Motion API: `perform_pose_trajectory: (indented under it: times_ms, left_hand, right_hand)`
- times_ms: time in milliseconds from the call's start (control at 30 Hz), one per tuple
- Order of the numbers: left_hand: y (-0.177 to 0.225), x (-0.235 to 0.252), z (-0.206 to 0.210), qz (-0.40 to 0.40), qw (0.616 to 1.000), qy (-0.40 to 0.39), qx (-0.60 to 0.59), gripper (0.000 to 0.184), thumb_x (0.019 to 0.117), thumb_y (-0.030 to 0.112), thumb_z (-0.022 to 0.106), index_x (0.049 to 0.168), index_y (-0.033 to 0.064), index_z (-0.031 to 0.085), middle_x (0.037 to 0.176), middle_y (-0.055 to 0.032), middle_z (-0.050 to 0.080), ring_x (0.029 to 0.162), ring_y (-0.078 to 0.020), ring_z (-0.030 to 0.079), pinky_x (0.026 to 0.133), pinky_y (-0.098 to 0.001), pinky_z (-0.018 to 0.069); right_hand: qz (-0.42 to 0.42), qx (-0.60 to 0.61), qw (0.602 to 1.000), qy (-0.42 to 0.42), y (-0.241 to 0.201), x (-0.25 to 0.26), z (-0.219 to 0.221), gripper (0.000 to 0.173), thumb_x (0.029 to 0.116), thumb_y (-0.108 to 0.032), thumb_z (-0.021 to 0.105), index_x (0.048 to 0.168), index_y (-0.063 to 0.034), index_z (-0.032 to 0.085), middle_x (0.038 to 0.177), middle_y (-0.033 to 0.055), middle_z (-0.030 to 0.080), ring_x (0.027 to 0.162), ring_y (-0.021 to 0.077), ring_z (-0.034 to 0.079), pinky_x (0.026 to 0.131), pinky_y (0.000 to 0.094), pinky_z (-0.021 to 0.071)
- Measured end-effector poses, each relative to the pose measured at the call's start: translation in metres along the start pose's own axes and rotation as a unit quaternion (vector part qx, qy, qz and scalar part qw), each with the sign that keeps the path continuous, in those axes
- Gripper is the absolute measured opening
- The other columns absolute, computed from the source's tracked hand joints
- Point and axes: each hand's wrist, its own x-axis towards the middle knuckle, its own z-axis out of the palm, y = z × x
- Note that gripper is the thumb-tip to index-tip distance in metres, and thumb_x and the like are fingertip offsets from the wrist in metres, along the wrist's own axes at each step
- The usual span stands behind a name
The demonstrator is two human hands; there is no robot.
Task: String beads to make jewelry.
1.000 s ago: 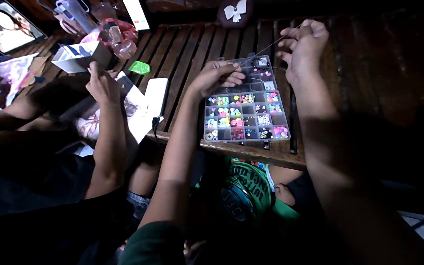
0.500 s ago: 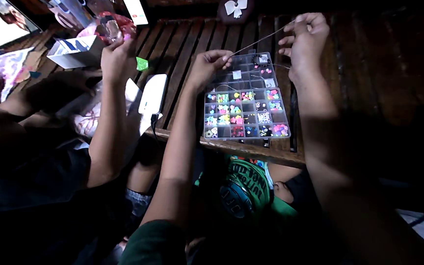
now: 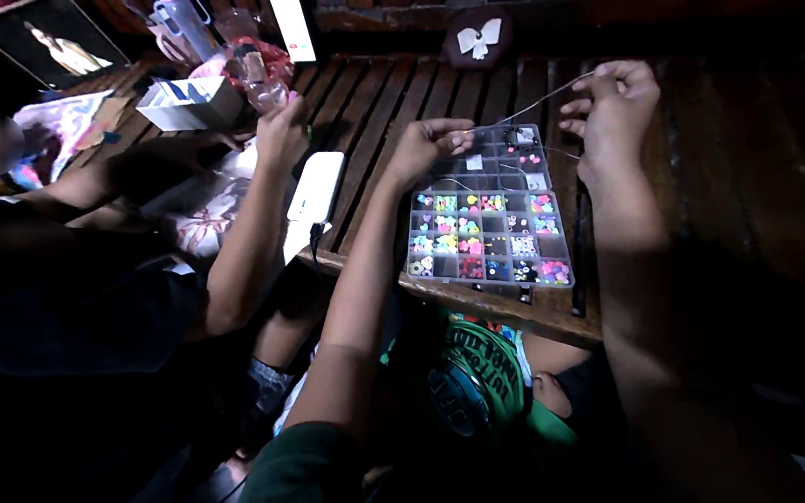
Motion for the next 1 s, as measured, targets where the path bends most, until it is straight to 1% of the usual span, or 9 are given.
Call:
perform_pose_trajectory:
  times_ms: [133, 233, 333, 500, 667, 767, 833, 900, 1000]
  left_hand:
    - [-0.003, 0.001, 0.0, 0.006, 1.0, -0.002, 0.008, 0.026, 0.0987, -0.005, 0.059, 0.124, -0.0078, 0.064, 0.104, -0.0093, 0.071, 0.089, -0.0056, 0.068, 0.086, -0.0229, 0.0567]
    - [-0.007, 0.003, -0.001, 0.02, 0.996, 0.017, 0.09, 0.025, 0.0983, -0.004, 0.061, 0.123, -0.0074, 0.065, 0.102, -0.0108, 0.071, 0.086, -0.0061, 0.068, 0.084, -0.0233, 0.0568]
    - [-0.009, 0.004, 0.001, 0.034, 0.984, 0.044, 0.171, 0.025, 0.0985, 0.001, 0.062, 0.123, -0.0055, 0.066, 0.105, -0.014, 0.072, 0.089, -0.0109, 0.069, 0.086, -0.0275, 0.0569]
    - [-0.011, 0.007, -0.001, 0.048, 0.98, 0.076, 0.178, 0.024, 0.0983, 0.0, 0.062, 0.121, -0.0053, 0.067, 0.104, -0.0157, 0.071, 0.088, -0.0146, 0.069, 0.085, -0.0302, 0.0574]
    - [-0.01, 0.005, -0.004, 0.061, 0.975, 0.077, 0.198, 0.023, 0.0983, 0.002, 0.063, 0.12, -0.004, 0.069, 0.107, -0.0157, 0.072, 0.095, -0.0152, 0.069, 0.091, -0.0309, 0.0551]
    - [-0.011, 0.005, -0.004, 0.063, 0.974, 0.087, 0.199, 0.021, 0.0978, 0.002, 0.064, 0.117, -0.0034, 0.07, 0.105, -0.0151, 0.072, 0.094, -0.015, 0.069, 0.09, -0.0307, 0.0551]
    - [-0.011, 0.005, -0.001, 0.067, 0.969, 0.1, 0.217, 0.02, 0.0971, 0.001, 0.064, 0.115, -0.0041, 0.07, 0.104, -0.0163, 0.073, 0.093, -0.0172, 0.07, 0.089, -0.0321, 0.0556]
    - [-0.011, 0.004, 0.0, 0.068, 0.961, 0.105, 0.245, 0.019, 0.0967, 0.0, 0.064, 0.114, -0.0056, 0.07, 0.106, -0.0185, 0.073, 0.097, -0.0213, 0.071, 0.092, -0.0351, 0.0556]
    - [-0.008, 0.001, -0.001, 0.065, 0.95, 0.094, 0.291, 0.02, 0.0971, 0.0, 0.063, 0.114, -0.0071, 0.07, 0.109, -0.0205, 0.073, 0.102, -0.0256, 0.07, 0.096, -0.0383, 0.0539]
  right_hand:
    - [-0.003, -0.003, 1.0, 0.0, 0.001, 0.0, -0.001, 0.028, 0.111, -0.018, 0.04, 0.131, 0.0008, 0.048, 0.104, 0.0046, 0.059, 0.073, 0.0058, 0.061, 0.067, 0.0234, 0.0544]
    - [-0.011, -0.022, 1.0, -0.003, 0.002, 0.001, -0.001, 0.027, 0.1103, -0.018, 0.042, 0.128, 0.0004, 0.05, 0.103, 0.004, 0.058, 0.072, 0.0051, 0.061, 0.066, 0.0221, 0.0542]
    - [-0.036, -0.078, 0.996, -0.018, 0.008, 0.003, -0.004, 0.031, 0.1094, -0.019, 0.045, 0.13, 0.0032, 0.051, 0.107, 0.0076, 0.059, 0.076, 0.0058, 0.061, 0.069, 0.0236, 0.0539]
    - [-0.043, -0.111, 0.993, -0.03, 0.009, 0.002, -0.003, 0.032, 0.1094, -0.02, 0.046, 0.131, 0.0033, 0.052, 0.111, 0.0113, 0.059, 0.079, 0.0062, 0.061, 0.071, 0.0236, 0.0533]
    - [-0.036, -0.11, 0.993, -0.033, 0.006, 0.0, 0.0, 0.033, 0.1097, -0.021, 0.046, 0.131, 0.0029, 0.052, 0.112, 0.0113, 0.059, 0.079, 0.0069, 0.061, 0.072, 0.0245, 0.0539]
    - [-0.043, -0.111, 0.992, -0.032, 0.007, 0.0, -0.001, 0.032, 0.1095, -0.021, 0.047, 0.131, 0.0026, 0.052, 0.11, 0.01, 0.059, 0.078, 0.006, 0.061, 0.071, 0.0233, 0.0535]
    - [-0.049, -0.114, 0.992, -0.035, 0.009, 0.002, -0.005, 0.033, 0.1091, -0.021, 0.047, 0.132, 0.0028, 0.052, 0.112, 0.0112, 0.059, 0.08, 0.0065, 0.062, 0.072, 0.0245, 0.0543]
    - [-0.05, -0.118, 0.991, -0.045, 0.01, 0.003, -0.007, 0.035, 0.1087, -0.021, 0.048, 0.134, 0.0031, 0.051, 0.116, 0.0125, 0.059, 0.083, 0.0069, 0.062, 0.074, 0.0256, 0.0549]
    - [-0.048, -0.126, 0.99, -0.052, 0.011, 0.004, -0.005, 0.037, 0.1079, -0.024, 0.049, 0.135, 0.0015, 0.051, 0.116, 0.0108, 0.058, 0.082, 0.0044, 0.061, 0.074, 0.0238, 0.0539]
